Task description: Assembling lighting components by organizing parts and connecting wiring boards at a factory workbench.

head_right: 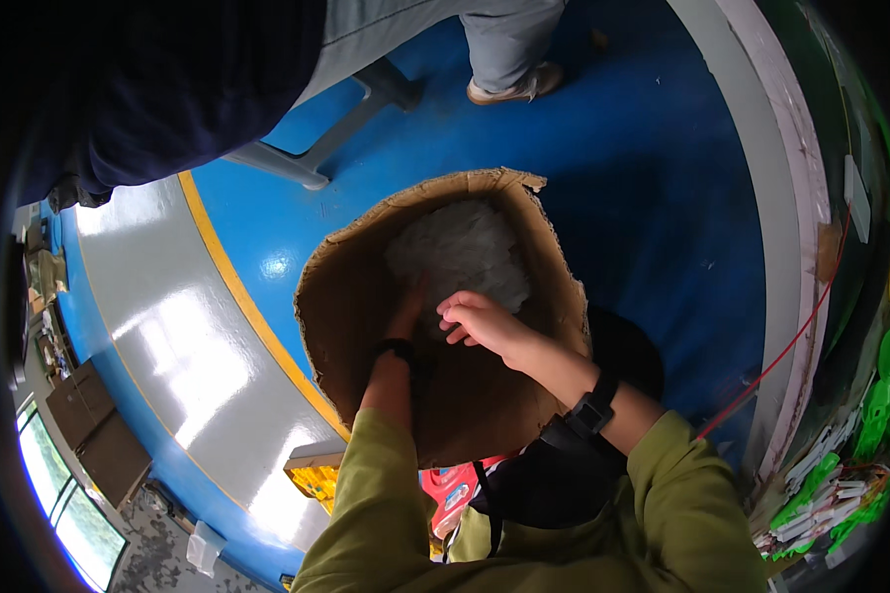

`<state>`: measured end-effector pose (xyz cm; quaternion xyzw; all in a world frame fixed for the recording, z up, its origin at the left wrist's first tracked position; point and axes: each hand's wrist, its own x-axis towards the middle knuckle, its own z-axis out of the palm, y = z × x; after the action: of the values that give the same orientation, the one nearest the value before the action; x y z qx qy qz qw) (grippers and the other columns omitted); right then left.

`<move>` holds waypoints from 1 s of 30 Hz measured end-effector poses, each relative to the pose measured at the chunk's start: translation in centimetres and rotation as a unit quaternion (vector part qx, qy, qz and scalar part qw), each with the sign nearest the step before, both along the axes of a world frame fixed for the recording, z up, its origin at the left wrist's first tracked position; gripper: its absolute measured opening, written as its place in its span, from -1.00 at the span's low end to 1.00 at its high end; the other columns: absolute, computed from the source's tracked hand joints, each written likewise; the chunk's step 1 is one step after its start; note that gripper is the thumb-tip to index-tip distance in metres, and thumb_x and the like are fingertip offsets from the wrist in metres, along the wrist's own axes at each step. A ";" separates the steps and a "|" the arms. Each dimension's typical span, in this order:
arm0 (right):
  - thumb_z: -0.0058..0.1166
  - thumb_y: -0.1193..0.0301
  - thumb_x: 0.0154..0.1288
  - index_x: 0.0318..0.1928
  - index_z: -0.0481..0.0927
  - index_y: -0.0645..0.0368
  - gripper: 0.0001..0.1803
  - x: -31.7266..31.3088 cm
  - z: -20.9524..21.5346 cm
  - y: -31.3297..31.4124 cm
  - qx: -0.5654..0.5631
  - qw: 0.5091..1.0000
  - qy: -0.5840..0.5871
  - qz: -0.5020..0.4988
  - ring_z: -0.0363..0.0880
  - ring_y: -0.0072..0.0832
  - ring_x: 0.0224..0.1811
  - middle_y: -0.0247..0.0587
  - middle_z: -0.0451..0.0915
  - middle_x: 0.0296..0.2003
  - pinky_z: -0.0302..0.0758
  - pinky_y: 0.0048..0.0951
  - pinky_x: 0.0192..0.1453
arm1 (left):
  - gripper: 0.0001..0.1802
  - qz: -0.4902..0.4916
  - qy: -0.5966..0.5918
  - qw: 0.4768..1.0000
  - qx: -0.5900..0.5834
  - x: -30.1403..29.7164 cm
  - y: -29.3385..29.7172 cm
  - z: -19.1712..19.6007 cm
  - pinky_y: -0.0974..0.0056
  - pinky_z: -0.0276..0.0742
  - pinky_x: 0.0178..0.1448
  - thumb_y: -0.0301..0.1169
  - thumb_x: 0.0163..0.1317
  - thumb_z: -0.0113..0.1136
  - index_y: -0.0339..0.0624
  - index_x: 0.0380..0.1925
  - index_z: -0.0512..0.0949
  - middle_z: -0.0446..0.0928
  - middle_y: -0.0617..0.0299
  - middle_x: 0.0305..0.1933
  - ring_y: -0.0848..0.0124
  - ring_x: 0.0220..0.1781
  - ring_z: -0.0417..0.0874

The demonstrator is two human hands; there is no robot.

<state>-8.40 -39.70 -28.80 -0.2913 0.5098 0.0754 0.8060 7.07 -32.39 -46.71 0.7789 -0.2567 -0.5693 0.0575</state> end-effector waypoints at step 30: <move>-0.26 0.36 0.18 -0.24 0.41 0.28 -0.73 -3.7 4.9 -4.5 0.005 0.981 -0.098 -0.165 0.48 -0.46 -0.33 -0.04 0.49 -0.25 0.39 -0.45 -0.13 | -0.15 -0.100 -0.071 0.990 -0.070 -5.7 6.5 -18.3 0.13 0.07 0.27 0.00 -0.09 0.16 -0.24 0.15 0.14 0.09 -0.06 0.23 0.12 0.25 0.13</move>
<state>-12.06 -44.22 -23.94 -0.2052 0.4686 -0.0848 0.8551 1.37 -25.93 -65.02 0.7820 -0.3757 -0.4960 0.0363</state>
